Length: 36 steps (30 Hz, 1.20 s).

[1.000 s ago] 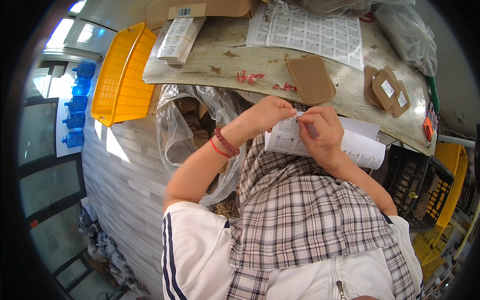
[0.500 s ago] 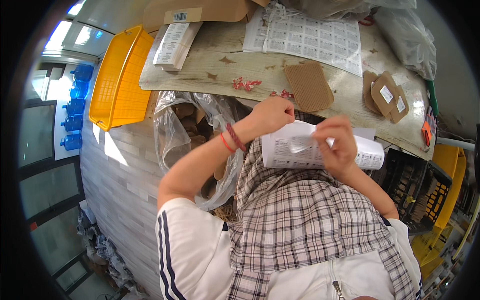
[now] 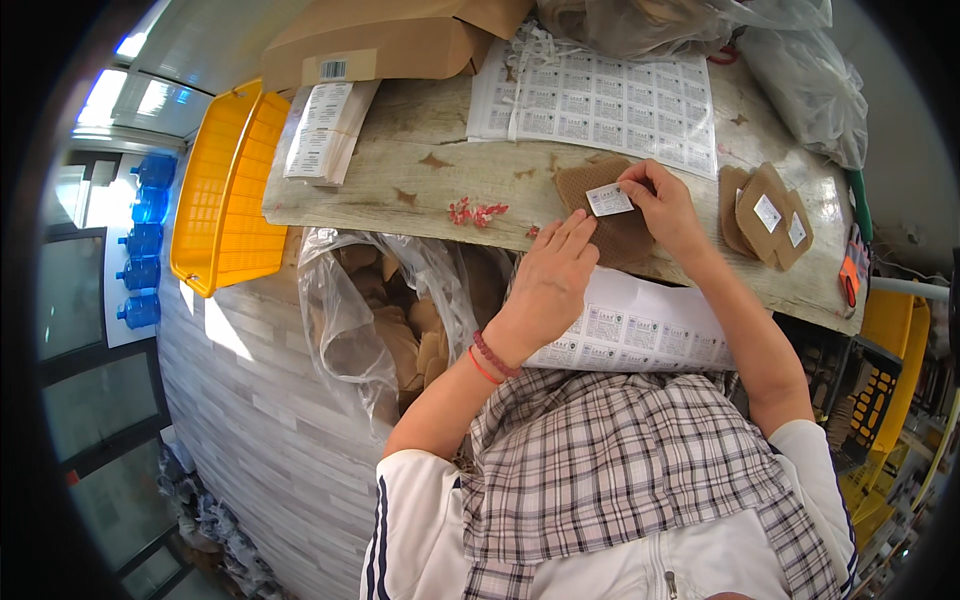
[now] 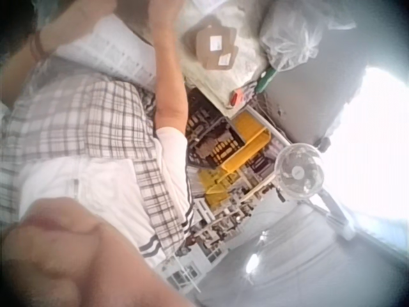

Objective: The person repeatedly peels small white labels from a roll and sticks them onto small brown cardboard pieces on a cluttered work table. The person handles the cardboard pieces one at a time and stacks the labeled pieces to the right.

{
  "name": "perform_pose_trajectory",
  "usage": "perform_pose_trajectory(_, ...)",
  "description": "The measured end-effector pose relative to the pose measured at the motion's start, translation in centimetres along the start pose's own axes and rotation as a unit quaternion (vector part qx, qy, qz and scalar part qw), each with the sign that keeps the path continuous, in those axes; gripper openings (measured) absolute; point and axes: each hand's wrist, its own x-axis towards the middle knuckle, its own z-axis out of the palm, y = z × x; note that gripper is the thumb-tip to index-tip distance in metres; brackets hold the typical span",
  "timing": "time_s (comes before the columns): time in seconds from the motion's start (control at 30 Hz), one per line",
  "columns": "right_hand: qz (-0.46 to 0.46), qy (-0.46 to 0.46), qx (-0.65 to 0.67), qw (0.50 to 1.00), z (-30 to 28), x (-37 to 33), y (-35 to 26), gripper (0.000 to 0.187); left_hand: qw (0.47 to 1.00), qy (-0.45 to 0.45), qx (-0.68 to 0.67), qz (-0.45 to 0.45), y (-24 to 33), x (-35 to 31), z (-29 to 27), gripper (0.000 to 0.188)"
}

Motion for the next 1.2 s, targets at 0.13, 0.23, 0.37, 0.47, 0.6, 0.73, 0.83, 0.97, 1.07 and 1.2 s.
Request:
perform_pose_trajectory(0.13, -0.001, 0.020, -0.004, 1.000, 0.1, -0.5, 0.0, 0.009, 1.000, 0.003, 0.003, 0.004, 0.0, -0.1, 0.3, 0.017)
perform_pose_trajectory(0.23, -0.004, 0.033, -0.008, 0.999, 0.3, -0.7, -0.4, 0.009, 1.000, -0.001, 0.003, 0.007, 0.0, 0.0, 0.2, 0.018)
perform_pose_trajectory(0.37, -0.008, 0.037, -0.008, 0.999, 0.6, -0.6, -0.3, 0.009, 1.000, -0.009, 0.007, 0.010, 0.0, 0.1, 0.0, 0.019)
perform_pose_trajectory(0.47, -0.016, 0.042, -0.026, 0.999, 0.6, -0.8, -0.7, 0.007, 1.000, -0.009, 0.002, 0.012, -0.1, 0.1, 0.1, 0.018)
perform_pose_trajectory(0.6, -0.026, 0.046, -0.050, 0.997, 0.7, -1.0, -1.1, 0.006, 0.999, -0.019, 0.006, -0.036, 0.3, 0.0, -0.1, 0.006)
perform_pose_trajectory(0.73, -0.042, 0.054, -0.073, 0.995, 0.8, -1.1, -1.5, 0.006, 1.000, -0.017, -0.012, -0.004, 0.3, 0.6, -0.6, 0.007)
perform_pose_trajectory(0.83, -0.073, 0.059, -0.092, 0.991, 1.0, -1.1, -1.4, 0.007, 0.999, -0.045, 0.019, 0.013, 0.0, 0.7, -0.4, 0.010)
perform_pose_trajectory(0.97, -0.159, 0.088, -0.139, 0.973, 1.3, -1.1, -0.3, 0.012, 0.997, -0.054, 0.055, 0.016, 0.3, 0.4, -0.1, 0.012)
perform_pose_trajectory(1.07, -0.160, 0.097, -0.177, 0.966, 1.7, -1.6, -0.9, 0.018, 0.997, -0.050, 0.062, 0.018, 0.3, 0.3, 0.1, 0.014)
perform_pose_trajectory(1.2, -0.159, 0.126, -0.184, 0.962, 1.8, -1.7, -1.7, 0.030, 0.996, -0.060, 0.065, 0.019, 0.3, 0.4, -0.1, 0.015)
